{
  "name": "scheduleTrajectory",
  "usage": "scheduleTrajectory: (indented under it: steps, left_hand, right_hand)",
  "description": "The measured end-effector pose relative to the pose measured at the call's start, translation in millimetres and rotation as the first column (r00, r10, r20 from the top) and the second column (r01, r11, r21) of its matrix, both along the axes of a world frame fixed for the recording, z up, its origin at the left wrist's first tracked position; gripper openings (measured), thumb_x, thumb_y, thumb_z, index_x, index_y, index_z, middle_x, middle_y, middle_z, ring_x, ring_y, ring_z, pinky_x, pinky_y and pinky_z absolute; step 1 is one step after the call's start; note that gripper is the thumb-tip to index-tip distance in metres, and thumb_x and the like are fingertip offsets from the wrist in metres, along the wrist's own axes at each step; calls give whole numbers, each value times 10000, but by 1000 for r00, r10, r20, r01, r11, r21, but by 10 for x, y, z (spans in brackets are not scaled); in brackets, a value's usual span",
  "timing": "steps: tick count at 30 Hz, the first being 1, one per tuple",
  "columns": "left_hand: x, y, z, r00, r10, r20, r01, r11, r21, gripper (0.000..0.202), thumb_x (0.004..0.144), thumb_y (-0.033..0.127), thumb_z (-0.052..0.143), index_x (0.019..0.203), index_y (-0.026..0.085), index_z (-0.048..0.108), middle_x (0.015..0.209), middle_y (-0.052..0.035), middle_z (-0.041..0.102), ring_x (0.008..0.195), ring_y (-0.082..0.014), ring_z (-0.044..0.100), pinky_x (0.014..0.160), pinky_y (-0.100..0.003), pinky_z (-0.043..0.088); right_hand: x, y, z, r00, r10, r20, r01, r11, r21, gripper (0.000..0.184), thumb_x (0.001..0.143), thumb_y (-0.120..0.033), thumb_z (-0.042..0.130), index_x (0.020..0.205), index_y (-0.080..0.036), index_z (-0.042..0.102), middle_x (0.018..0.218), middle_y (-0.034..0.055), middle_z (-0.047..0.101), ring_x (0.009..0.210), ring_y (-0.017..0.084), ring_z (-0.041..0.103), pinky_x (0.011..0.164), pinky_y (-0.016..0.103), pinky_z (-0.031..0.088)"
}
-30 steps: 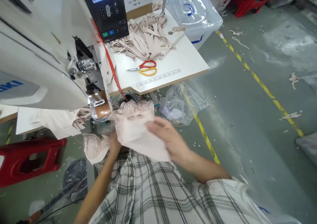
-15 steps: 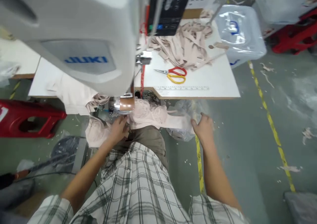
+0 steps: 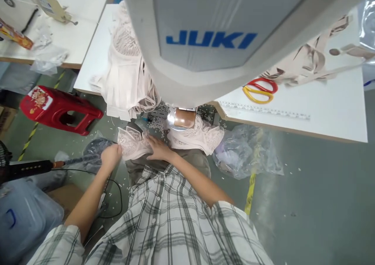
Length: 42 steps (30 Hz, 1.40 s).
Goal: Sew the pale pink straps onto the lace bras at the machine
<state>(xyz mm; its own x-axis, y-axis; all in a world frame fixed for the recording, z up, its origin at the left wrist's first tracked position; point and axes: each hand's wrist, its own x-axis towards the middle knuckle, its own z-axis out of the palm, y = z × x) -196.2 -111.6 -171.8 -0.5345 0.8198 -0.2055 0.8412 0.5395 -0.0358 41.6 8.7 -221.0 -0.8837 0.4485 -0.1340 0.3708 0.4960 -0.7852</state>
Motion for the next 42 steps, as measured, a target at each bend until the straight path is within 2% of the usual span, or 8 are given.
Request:
scheduleTrajectory:
  steps: [6,14,20,25,32,34,39,42]
  left_hand:
    - [-22,-289,266,990,12,139,-31,991,130,391,952,374,316,608,203,387,584,-17,470,602,-151,468,575,-261,270]
    - [9,-412,819,951,-62,304,-31,956,292,412,933,448,312,598,214,260,554,31,333,562,-115,396,568,-228,304]
    - [-207,-478,965,973,-10,229,-47,970,240,393,859,373,464,529,205,334,475,35,316,489,-117,293,526,-273,182]
    - [282,-478,1246,909,-257,328,141,930,338,414,914,364,435,560,196,301,524,34,350,522,-110,365,559,-256,253]
    - [886,228,1328,620,-371,691,-17,875,485,201,869,388,598,818,197,635,827,-19,641,753,-157,577,657,-232,430]
    - [1299,579,1193,393,-333,857,-69,919,388,333,788,438,691,1038,218,683,1079,-59,685,978,-212,611,779,-262,474]
    - [2374,1003,1012,-323,36,946,147,989,13,432,694,540,783,868,156,688,742,-39,663,647,-151,568,620,-243,446]
    - [2615,1074,997,-305,-37,952,-23,999,31,385,687,472,823,833,155,659,731,-11,642,658,-129,558,670,-235,447]
  right_hand:
    - [-540,-87,-316,994,110,-7,-108,987,116,964,692,-435,799,1498,-137,364,1540,194,379,1420,361,323,1192,485,220]
    - [-909,-346,70,999,21,-49,-6,958,287,422,970,-285,404,1331,-93,508,1206,189,568,1145,316,466,1008,458,352]
    - [-1034,-566,178,991,119,-56,-96,944,315,850,678,-400,818,1402,-128,464,1383,191,514,1294,356,413,1157,529,200]
    - [-497,-284,682,928,298,-224,-222,924,310,1009,697,-730,686,1418,-81,412,1503,255,397,1390,362,349,1156,488,242]
    - [742,-4,1828,945,319,-78,-282,909,307,667,677,-856,573,802,-202,522,668,-21,559,620,137,473,575,271,311]
    - [1161,-38,2123,972,233,-26,-219,943,249,650,679,-838,591,803,-206,503,677,-30,551,593,118,437,542,262,262]
    - [2182,-116,2655,982,178,68,-171,979,-107,561,684,-722,697,884,-218,556,620,-71,477,528,93,383,502,227,266]
    - [2629,274,2628,974,225,37,-215,959,-185,393,802,-581,675,913,-207,628,714,-34,598,596,106,493,574,223,371]
